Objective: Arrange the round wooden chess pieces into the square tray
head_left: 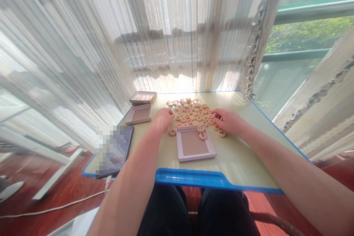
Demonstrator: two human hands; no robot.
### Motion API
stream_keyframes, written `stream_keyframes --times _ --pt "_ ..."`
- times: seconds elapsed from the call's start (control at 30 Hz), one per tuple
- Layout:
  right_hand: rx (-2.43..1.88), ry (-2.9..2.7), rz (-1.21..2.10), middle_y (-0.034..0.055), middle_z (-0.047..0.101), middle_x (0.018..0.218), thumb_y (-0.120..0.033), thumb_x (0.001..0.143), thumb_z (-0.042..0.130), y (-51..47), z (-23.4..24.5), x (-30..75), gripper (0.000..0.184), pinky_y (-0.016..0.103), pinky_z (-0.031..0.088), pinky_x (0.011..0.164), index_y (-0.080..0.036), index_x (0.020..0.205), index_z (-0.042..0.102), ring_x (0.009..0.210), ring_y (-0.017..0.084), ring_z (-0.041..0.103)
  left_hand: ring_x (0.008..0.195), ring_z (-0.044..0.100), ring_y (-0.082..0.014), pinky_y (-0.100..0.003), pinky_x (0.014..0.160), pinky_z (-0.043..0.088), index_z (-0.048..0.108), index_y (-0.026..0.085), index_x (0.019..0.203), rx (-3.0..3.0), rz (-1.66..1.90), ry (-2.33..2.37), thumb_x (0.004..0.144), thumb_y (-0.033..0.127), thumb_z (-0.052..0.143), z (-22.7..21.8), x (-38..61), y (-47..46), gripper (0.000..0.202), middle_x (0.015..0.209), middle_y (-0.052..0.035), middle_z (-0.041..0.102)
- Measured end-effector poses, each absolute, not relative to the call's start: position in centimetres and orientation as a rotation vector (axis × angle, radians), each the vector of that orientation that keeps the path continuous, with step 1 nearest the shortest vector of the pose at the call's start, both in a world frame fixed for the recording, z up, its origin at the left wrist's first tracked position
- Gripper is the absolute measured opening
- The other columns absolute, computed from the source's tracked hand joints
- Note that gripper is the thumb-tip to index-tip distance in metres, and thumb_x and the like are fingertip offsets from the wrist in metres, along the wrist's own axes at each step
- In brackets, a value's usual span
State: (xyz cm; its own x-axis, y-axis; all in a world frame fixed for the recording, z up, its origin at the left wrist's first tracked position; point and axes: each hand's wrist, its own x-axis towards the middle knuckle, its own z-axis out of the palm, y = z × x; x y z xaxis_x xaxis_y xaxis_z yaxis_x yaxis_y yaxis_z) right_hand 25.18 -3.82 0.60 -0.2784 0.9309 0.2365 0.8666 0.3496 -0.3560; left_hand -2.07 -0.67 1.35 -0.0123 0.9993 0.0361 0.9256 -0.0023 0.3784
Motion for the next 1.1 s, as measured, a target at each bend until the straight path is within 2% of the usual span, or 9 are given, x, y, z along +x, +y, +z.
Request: stream_keyframes --times 0.07,0.23,0.33,0.43,0.53,0.77,0.93,1.1 --pt "-1.573 -2.225 0.216 0.0033 0.069 0.088 -0.021 0.079 0.046 -3.8 0.6 25.2 0.034 0.025 0.044 0.065 -0.018 0.110 0.062 0.073 0.016 0.061 0.063 0.062 -0.0166 -0.024 0.055 0.046 0.066 0.015 0.083 2.012 0.469 2.031 0.076 0.025 0.051 1.3 -2.1 -0.7 0.020 0.078 -0.0070 0.068" --pt "-1.582 -2.230 0.207 0.0034 0.070 0.089 -0.021 0.079 0.046 -3.8 0.7 25.2 0.034 0.025 0.044 0.065 -0.018 0.110 0.062 0.072 0.016 0.062 0.048 0.059 -0.0138 -0.022 0.041 0.041 0.062 0.016 0.093 1.831 0.510 1.943 0.079 0.029 0.047 1.3 -1.9 -1.0 0.023 0.076 -0.0052 0.067" --pt "-1.582 -2.227 0.208 0.0031 0.070 0.087 -0.022 0.080 0.045 -3.9 0.7 25.2 0.033 0.025 0.044 0.065 -0.019 0.109 0.062 0.071 0.015 0.062 0.047 0.059 -0.0131 -0.022 0.043 0.042 0.061 0.017 0.093 1.852 0.524 1.931 0.079 0.028 0.047 1.3 -1.8 -1.2 0.023 0.076 -0.0045 0.067" --pt "-1.576 -2.232 0.199 0.0031 0.070 0.086 -0.023 0.081 0.046 -3.9 0.7 25.2 0.033 0.025 0.045 0.065 -0.019 0.108 0.063 0.071 0.016 0.062 0.055 0.060 -0.0144 -0.024 0.053 0.045 0.063 0.018 0.087 2.025 0.503 1.960 0.078 0.028 0.048 1.5 -1.7 -1.3 0.020 0.070 -0.0026 0.067" --pt "-1.578 -2.234 0.192 0.0032 0.069 0.086 -0.022 0.080 0.046 -3.9 0.6 25.1 0.031 0.026 0.045 0.065 -0.019 0.106 0.063 0.070 0.015 0.062 0.072 0.062 -0.0176 -0.026 0.066 0.047 0.065 0.020 0.082 2.212 0.483 1.989 0.078 0.030 0.050 1.8 -1.5 -1.4 0.019 0.074 -0.0032 0.069" --pt "-1.557 -2.237 0.185 0.0033 0.070 0.086 -0.024 0.081 0.047 -3.8 0.6 25.2 0.027 0.026 0.045 0.068 -0.020 0.101 0.065 0.071 0.016 0.062 0.082 0.062 -0.0213 -0.031 0.075 0.047 0.069 0.020 0.084 2.326 0.458 2.041 0.084 0.036 0.044 1.7 -1.2 -1.5 0.029 0.085 -0.0061 0.070" --pt "-1.468 -2.240 0.124 0.0059 0.068 0.091 -0.023 0.081 0.048 -3.6 0.1 24.9 0.026 0.030 0.046 0.077 -0.019 0.099 0.066 0.085 0.019 0.060 0.106 0.055 -0.0198 -0.031 0.096 0.042 0.069 0.024 0.102 2.606 0.684 1.604 0.085 0.027 0.043 0.7 0.0 -1.0 0.031 0.112 -0.0011 0.066" --pt "-1.279 -2.282 0.013 0.0056 0.063 0.111 -0.023 0.085 0.044 -3.5 -0.8 23.8 0.033 0.040 0.039 0.094 -0.026 0.109 0.067 0.102 0.023 0.052 0.122 0.045 -0.0194 -0.036 0.109 0.030 0.068 0.031 0.106 2.647 0.508 1.367 0.079 0.011 0.044 -0.2 0.9 -0.2 0.042 0.121 0.0065 0.062"
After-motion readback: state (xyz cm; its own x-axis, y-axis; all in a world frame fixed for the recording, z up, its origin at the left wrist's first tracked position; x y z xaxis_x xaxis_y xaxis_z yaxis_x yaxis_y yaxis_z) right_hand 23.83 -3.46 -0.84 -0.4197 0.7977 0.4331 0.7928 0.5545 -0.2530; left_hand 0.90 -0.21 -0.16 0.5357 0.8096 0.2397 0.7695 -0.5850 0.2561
